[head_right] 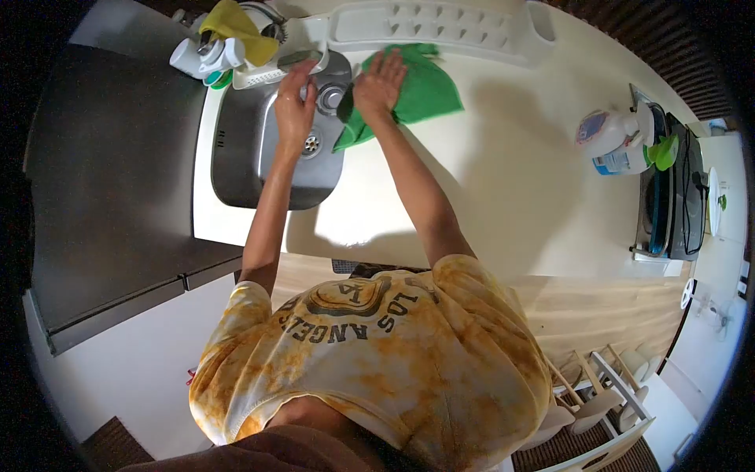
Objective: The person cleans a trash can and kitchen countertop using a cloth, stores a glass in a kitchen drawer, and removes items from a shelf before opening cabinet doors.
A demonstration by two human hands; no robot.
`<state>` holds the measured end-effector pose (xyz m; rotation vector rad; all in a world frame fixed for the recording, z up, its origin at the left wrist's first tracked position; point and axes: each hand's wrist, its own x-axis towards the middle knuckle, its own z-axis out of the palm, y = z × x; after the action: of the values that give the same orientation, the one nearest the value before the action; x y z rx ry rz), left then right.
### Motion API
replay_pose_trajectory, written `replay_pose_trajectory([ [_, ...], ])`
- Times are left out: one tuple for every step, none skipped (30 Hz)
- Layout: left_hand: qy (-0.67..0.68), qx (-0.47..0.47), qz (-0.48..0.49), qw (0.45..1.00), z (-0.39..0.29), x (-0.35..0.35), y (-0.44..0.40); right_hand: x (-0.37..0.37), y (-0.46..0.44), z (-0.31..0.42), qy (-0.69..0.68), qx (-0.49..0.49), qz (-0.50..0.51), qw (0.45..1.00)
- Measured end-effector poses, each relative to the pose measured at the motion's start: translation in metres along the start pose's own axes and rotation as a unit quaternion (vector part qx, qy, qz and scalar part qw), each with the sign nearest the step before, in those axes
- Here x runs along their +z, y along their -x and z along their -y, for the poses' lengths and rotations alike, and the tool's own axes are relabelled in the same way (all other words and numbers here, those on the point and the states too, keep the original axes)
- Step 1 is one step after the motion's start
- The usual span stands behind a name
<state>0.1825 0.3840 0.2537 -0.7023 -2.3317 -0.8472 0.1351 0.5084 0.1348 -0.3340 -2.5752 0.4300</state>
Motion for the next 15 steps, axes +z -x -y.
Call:
replay_pose_trajectory([
  [0.014,-0.009,0.008,1.000,-0.005,-0.002,0.009,0.009,0.001,0.008,-0.031,-0.066,0.026,0.997],
  [0.030,-0.018,0.016,0.999,-0.011,-0.002,0.017,0.004,0.005,0.014,-0.060,-0.131,0.053,0.988],
  [0.044,0.001,0.016,0.999,-0.015,0.000,0.024,-0.003,0.010,0.014,-0.032,-0.196,0.113,0.974],
  [0.053,0.013,0.012,0.998,-0.022,0.002,0.033,-0.010,0.015,0.011,-0.005,-0.259,0.173,0.950],
  [0.058,0.025,0.008,0.998,-0.029,0.003,0.042,-0.021,0.021,0.010,0.020,-0.321,0.230,0.918],
  [0.062,0.039,0.001,0.997,-0.033,0.001,0.048,-0.026,0.035,-0.002,-0.037,-0.307,0.165,0.936],
  [0.083,0.040,0.010,0.996,-0.042,-0.011,0.054,-0.035,0.052,-0.023,-0.092,-0.293,0.099,0.946],
  [0.091,0.023,0.002,0.996,-0.043,-0.021,0.065,-0.056,0.068,-0.046,-0.140,-0.237,0.102,0.956],
  [0.099,0.002,-0.006,0.995,-0.041,-0.032,0.079,-0.079,0.081,-0.074,-0.133,-0.216,0.106,0.961],
  [0.106,-0.022,-0.013,0.994,-0.037,-0.043,0.096,-0.096,0.085,-0.112,-0.229,-0.208,0.146,0.940],
  [0.130,-0.066,-0.012,0.989,-0.029,-0.054,0.115,-0.108,0.102,-0.144,-0.106,-0.202,0.059,0.972],
  [0.114,-0.096,-0.017,0.989,-0.019,-0.067,0.133,-0.132,0.112,-0.178,-0.090,-0.182,0.047,0.978],
  [0.097,-0.126,-0.019,0.987,-0.010,-0.081,0.153,-0.141,0.121,-0.221,-0.102,-0.134,0.056,0.984],
  [0.080,-0.159,-0.016,0.984,-0.006,-0.098,0.174,-0.154,0.130,-0.253,-0.072,-0.092,0.034,0.993],
  [0.054,-0.203,-0.029,0.977,-0.009,-0.117,0.194,-0.166,0.141,-0.273,-0.040,-0.029,0.041,0.998],
])
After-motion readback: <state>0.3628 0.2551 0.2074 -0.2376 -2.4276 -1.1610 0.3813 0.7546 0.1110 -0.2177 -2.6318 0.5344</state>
